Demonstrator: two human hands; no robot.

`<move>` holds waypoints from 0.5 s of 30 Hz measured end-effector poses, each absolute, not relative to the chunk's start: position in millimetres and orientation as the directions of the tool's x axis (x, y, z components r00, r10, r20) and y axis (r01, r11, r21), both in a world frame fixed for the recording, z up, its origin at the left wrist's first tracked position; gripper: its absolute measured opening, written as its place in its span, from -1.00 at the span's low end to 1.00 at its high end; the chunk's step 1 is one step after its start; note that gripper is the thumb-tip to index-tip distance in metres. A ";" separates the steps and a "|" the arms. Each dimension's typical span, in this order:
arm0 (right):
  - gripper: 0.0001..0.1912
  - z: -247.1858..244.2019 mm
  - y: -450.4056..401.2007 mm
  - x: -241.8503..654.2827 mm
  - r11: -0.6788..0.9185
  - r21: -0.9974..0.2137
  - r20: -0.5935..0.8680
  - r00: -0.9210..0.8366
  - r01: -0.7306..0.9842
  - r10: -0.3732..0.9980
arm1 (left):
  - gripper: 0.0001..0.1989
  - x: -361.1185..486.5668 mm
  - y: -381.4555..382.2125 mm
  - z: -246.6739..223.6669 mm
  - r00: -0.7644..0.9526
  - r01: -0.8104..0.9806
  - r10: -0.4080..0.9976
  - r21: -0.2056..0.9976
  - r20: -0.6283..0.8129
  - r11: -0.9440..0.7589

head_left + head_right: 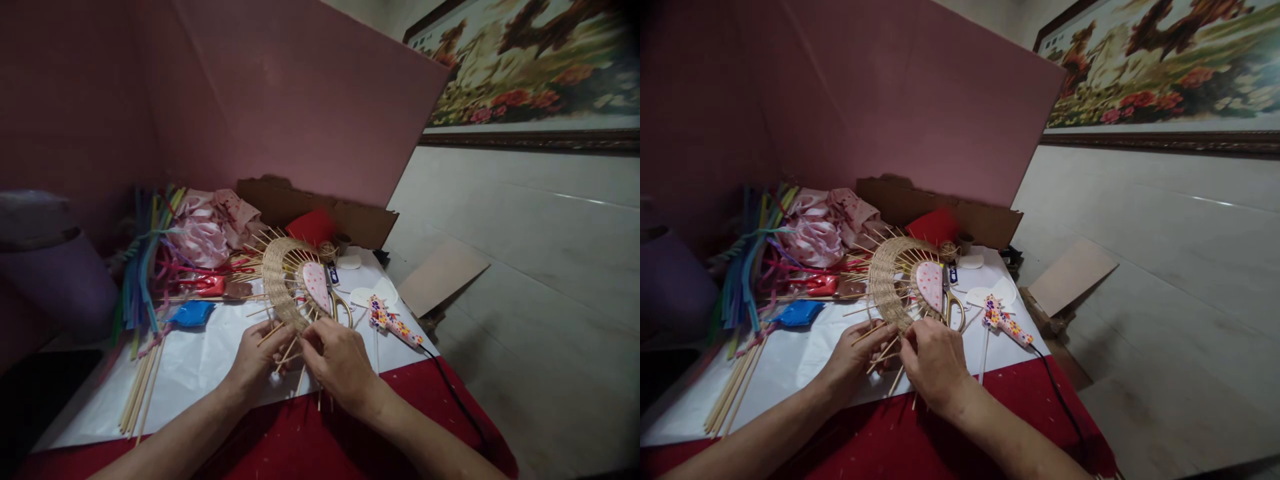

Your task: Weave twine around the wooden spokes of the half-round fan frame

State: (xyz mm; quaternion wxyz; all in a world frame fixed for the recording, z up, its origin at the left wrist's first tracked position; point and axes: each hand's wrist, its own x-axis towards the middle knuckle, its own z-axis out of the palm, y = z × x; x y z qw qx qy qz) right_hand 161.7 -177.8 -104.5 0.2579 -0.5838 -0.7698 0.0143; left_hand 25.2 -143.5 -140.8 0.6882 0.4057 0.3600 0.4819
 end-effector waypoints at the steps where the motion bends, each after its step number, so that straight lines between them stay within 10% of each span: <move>1: -0.88 -105.0 -177.7 161.2 0.318 -0.316 0.386 -0.185 0.894 0.904 | -0.76 25.2 -143.3 -141.8 0.275 -0.370 0.956 0.907 -0.101 0.202; 15: -0.89 -117.6 -174.6 160.0 0.394 -0.270 0.503 -0.221 0.878 0.836 | -0.75 25.2 -141.2 -148.5 0.277 -0.408 0.955 0.887 -0.105 0.216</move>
